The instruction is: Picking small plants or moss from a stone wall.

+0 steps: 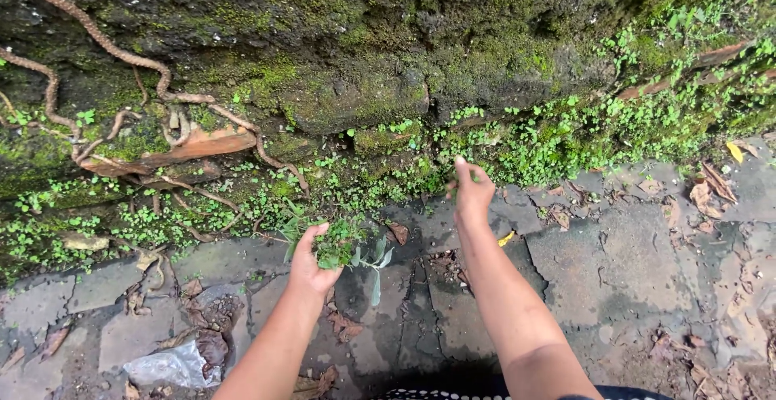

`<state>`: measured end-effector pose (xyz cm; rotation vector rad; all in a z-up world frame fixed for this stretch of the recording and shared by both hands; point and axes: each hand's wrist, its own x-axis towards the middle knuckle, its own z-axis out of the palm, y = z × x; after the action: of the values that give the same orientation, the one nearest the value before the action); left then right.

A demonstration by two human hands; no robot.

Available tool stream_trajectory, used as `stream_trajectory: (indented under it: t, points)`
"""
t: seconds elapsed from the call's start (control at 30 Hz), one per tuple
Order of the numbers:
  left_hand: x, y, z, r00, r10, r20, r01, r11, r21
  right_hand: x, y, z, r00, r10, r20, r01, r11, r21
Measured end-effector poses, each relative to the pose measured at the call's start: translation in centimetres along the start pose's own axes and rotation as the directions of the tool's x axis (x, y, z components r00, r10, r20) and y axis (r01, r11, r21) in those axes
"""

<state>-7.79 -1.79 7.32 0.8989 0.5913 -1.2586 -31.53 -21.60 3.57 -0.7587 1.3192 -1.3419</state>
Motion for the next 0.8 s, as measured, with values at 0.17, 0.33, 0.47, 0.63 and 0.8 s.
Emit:
stream_trajectory:
  t: [0.17, 0.33, 0.47, 0.63, 0.8]
  points:
    - [0.0, -0.5, 0.7, 1.000, -0.012, 0.003, 0.012, 1.000, 0.014, 0.1, -1.6, 2.1, 0.993, 0.000, 0.121, 0.021, 0.985, -0.172]
    - [1.1, -0.4, 0.0, 1.000, -0.006, 0.015, 0.006, 1.000, 0.005, 0.4, 0.0, 1.1, 0.981, -0.064, 0.184, 0.106, 0.968, -0.227]
    - [1.4, 0.1, -1.0, 1.000, -0.004, 0.009, 0.004, 1.000, -0.003, 1.1, 2.6, -1.5, 0.995, 0.000, 0.098, 0.012, 0.992, -0.126]
    - [2.5, -0.2, -1.7, 0.999, -0.008, 0.032, 0.007, 1.000, 0.010, 0.3, 3.5, -1.9, 0.986, 0.074, 0.149, -0.053, 0.989, -0.140]
    - [3.8, -1.0, -1.4, 0.998, -0.034, 0.049, 0.033, 0.999, 0.024, -0.1, 4.4, 1.0, 0.973, 0.043, 0.225, 0.002, 0.980, -0.198]
